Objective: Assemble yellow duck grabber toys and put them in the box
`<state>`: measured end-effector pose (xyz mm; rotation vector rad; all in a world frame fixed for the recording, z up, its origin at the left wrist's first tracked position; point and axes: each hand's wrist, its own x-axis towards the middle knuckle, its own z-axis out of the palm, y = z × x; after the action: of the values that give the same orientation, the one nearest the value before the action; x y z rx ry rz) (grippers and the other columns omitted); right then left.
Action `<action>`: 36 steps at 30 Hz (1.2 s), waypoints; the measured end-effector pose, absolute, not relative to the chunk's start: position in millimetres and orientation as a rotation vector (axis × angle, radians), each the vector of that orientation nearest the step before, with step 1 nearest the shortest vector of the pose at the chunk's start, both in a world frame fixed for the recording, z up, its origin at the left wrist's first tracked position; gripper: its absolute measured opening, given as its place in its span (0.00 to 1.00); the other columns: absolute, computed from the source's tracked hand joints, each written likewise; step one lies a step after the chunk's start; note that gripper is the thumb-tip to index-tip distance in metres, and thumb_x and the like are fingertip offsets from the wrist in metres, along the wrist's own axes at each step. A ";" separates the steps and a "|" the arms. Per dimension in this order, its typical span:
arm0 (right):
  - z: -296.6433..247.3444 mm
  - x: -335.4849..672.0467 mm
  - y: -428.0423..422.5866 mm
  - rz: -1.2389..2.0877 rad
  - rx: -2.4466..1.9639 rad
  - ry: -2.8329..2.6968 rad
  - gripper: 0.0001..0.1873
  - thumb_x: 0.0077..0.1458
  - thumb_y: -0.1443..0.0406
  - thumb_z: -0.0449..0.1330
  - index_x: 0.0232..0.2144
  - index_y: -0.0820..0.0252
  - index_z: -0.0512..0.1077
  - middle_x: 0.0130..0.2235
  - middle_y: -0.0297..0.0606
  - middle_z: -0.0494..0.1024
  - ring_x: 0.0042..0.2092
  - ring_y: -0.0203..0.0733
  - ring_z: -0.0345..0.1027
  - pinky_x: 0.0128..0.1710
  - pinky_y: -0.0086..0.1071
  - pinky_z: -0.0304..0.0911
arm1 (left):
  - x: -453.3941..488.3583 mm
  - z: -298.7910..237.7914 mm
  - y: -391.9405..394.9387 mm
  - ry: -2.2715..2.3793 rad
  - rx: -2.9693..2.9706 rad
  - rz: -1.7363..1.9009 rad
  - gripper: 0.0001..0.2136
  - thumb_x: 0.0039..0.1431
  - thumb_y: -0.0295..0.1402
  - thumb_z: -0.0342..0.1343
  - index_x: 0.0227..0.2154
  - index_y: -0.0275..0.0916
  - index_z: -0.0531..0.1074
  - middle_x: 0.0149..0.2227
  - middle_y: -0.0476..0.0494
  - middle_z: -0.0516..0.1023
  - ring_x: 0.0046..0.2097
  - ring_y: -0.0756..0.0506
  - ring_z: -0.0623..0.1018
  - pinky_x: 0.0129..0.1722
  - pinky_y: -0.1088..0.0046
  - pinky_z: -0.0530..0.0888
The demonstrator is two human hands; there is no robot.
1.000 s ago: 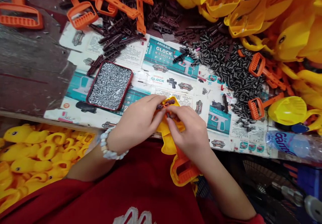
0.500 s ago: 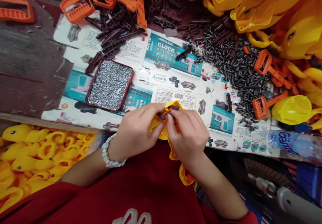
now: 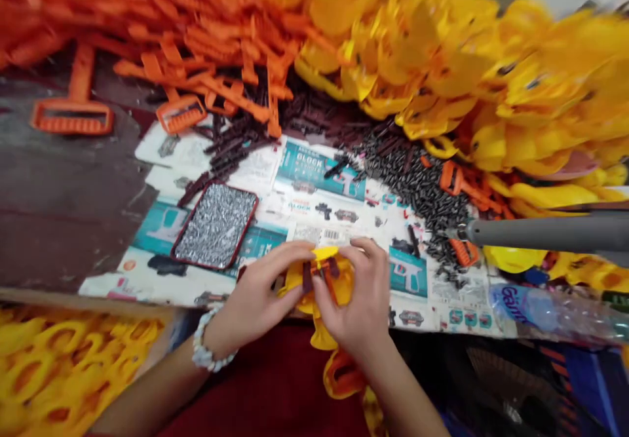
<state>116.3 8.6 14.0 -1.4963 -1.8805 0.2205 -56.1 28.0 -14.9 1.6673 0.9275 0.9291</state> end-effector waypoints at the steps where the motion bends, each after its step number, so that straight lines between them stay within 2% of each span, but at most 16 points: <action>1: 13.7 124.7 17.5 0.431 -1.475 -1.865 0.14 0.56 0.62 0.61 0.43 0.63 0.69 0.46 0.43 0.68 0.49 0.43 0.63 0.49 0.34 0.62 | -55.9 -16.3 27.4 0.907 1.542 0.963 0.16 0.59 0.27 0.54 0.49 0.42 0.66 0.53 0.42 0.71 0.56 0.44 0.71 0.56 0.67 0.69; 3: 11.7 141.1 41.2 0.694 -1.435 -1.742 0.14 0.60 0.60 0.57 0.45 0.60 0.69 0.47 0.42 0.69 0.48 0.40 0.66 0.47 0.31 0.65 | -57.8 -20.6 26.9 0.814 1.216 1.030 0.18 0.61 0.36 0.55 0.53 0.46 0.62 0.56 0.40 0.69 0.54 0.44 0.73 0.51 0.68 0.73; 6: 5.8 151.3 75.6 0.463 -1.436 -1.444 0.17 0.65 0.55 0.51 0.47 0.61 0.62 0.43 0.42 0.69 0.39 0.35 0.67 0.36 0.26 0.65 | -69.9 -26.4 25.4 0.708 0.915 1.031 0.30 0.54 0.51 0.58 0.56 0.45 0.59 0.55 0.37 0.70 0.52 0.41 0.75 0.48 0.69 0.75; 8: 1.6 144.7 88.7 0.414 -1.417 -1.418 0.21 0.63 0.50 0.52 0.45 0.62 0.60 0.40 0.41 0.69 0.36 0.35 0.67 0.32 0.25 0.65 | -84.4 -27.4 20.8 0.837 0.870 1.002 0.31 0.49 0.50 0.63 0.53 0.43 0.63 0.51 0.38 0.75 0.51 0.41 0.76 0.49 0.71 0.75; 10: 2.0 135.6 98.8 0.469 -1.375 -1.556 0.27 0.60 0.44 0.51 0.44 0.61 0.63 0.40 0.41 0.71 0.37 0.37 0.68 0.32 0.26 0.67 | -101.7 -26.9 13.2 1.070 0.832 1.007 0.25 0.48 0.47 0.65 0.47 0.42 0.68 0.45 0.42 0.78 0.46 0.43 0.79 0.44 0.75 0.77; 13: 19.1 142.2 131.1 0.428 -1.364 -1.730 0.36 0.62 0.40 0.34 0.42 0.61 0.68 0.41 0.42 0.71 0.42 0.39 0.68 0.41 0.32 0.68 | -126.2 -26.8 2.4 1.336 0.843 0.989 0.19 0.48 0.49 0.63 0.37 0.41 0.73 0.39 0.45 0.81 0.37 0.44 0.81 0.35 0.77 0.79; 15: 38.9 165.2 169.3 0.203 -1.478 -1.665 0.29 0.62 0.47 0.42 0.46 0.64 0.68 0.48 0.47 0.68 0.52 0.44 0.62 0.56 0.40 0.59 | -136.7 -28.3 0.2 1.380 0.994 0.909 0.18 0.50 0.50 0.61 0.35 0.41 0.76 0.38 0.44 0.81 0.36 0.43 0.81 0.33 0.77 0.79; 16: 48.7 179.8 190.7 0.073 -1.543 -1.614 0.25 0.60 0.52 0.49 0.51 0.66 0.65 0.54 0.49 0.62 0.59 0.47 0.53 0.63 0.44 0.48 | -139.5 -29.4 1.0 1.363 1.118 0.854 0.17 0.51 0.49 0.60 0.35 0.41 0.77 0.39 0.44 0.82 0.37 0.43 0.82 0.34 0.76 0.80; 18: 64.2 208.3 230.5 -0.110 -1.659 -1.550 0.28 0.54 0.63 0.58 0.57 0.65 0.61 0.63 0.49 0.47 0.65 0.54 0.34 0.65 0.53 0.33 | -140.9 -32.2 4.5 1.311 1.418 0.762 0.14 0.54 0.45 0.57 0.39 0.43 0.77 0.41 0.44 0.82 0.41 0.42 0.82 0.40 0.74 0.79; 21: 73.3 237.1 264.2 -0.224 -1.748 -1.530 0.24 0.51 0.66 0.63 0.51 0.65 0.66 0.57 0.49 0.58 0.62 0.56 0.43 0.62 0.56 0.40 | -138.6 -36.6 6.5 1.261 1.852 0.674 0.16 0.58 0.37 0.54 0.48 0.44 0.73 0.48 0.44 0.79 0.48 0.43 0.79 0.49 0.71 0.76; 24: 72.1 248.3 256.9 -0.334 -1.714 -1.447 0.19 0.59 0.57 0.58 0.43 0.70 0.68 0.48 0.45 0.64 0.56 0.47 0.54 0.61 0.48 0.47 | -140.3 -39.4 -3.4 1.344 2.108 0.650 0.21 0.57 0.36 0.55 0.54 0.42 0.69 0.51 0.40 0.77 0.49 0.40 0.79 0.48 0.65 0.77; 27: 66.5 245.8 215.7 -0.417 -1.553 -1.273 0.24 0.59 0.49 0.55 0.43 0.67 0.66 0.45 0.45 0.64 0.51 0.44 0.57 0.58 0.43 0.53 | -145.0 -36.8 -16.7 1.499 2.061 0.679 0.20 0.56 0.37 0.56 0.52 0.42 0.70 0.45 0.39 0.80 0.43 0.38 0.81 0.40 0.63 0.79; 29: 59.1 236.7 175.8 -0.415 -1.397 -1.147 0.33 0.56 0.45 0.48 0.49 0.68 0.60 0.47 0.49 0.61 0.50 0.47 0.58 0.54 0.43 0.57 | -145.0 -30.5 -19.5 1.502 1.849 0.739 0.17 0.55 0.39 0.57 0.49 0.44 0.71 0.39 0.43 0.81 0.38 0.40 0.81 0.35 0.67 0.80; 31: 47.5 224.1 130.8 -0.290 -1.287 -1.099 0.37 0.54 0.45 0.37 0.55 0.66 0.55 0.50 0.50 0.58 0.51 0.49 0.59 0.49 0.42 0.61 | -139.4 -21.4 -15.5 1.480 1.512 0.867 0.15 0.54 0.40 0.60 0.44 0.44 0.72 0.36 0.46 0.80 0.37 0.43 0.81 0.34 0.72 0.79; 33: 31.4 211.7 85.2 -0.061 -1.276 -1.097 0.36 0.56 0.47 0.32 0.55 0.62 0.57 0.47 0.49 0.62 0.46 0.49 0.64 0.41 0.41 0.65 | -127.9 -11.9 -7.0 1.441 1.141 1.007 0.15 0.52 0.41 0.62 0.40 0.42 0.71 0.36 0.46 0.80 0.38 0.45 0.81 0.36 0.74 0.79; 36: 3.3 197.3 26.6 0.471 -1.373 -0.944 0.30 0.53 0.41 0.48 0.43 0.58 0.69 0.39 0.46 0.67 0.36 0.45 0.67 0.31 0.37 0.66 | -104.9 -2.1 5.2 1.215 0.766 1.092 0.16 0.50 0.42 0.64 0.37 0.38 0.70 0.32 0.46 0.78 0.31 0.47 0.79 0.31 0.75 0.77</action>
<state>197.3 26.6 3.3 -1.3732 -0.9443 0.4709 -104.9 5.2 -2.1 0.7662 1.2150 1.0921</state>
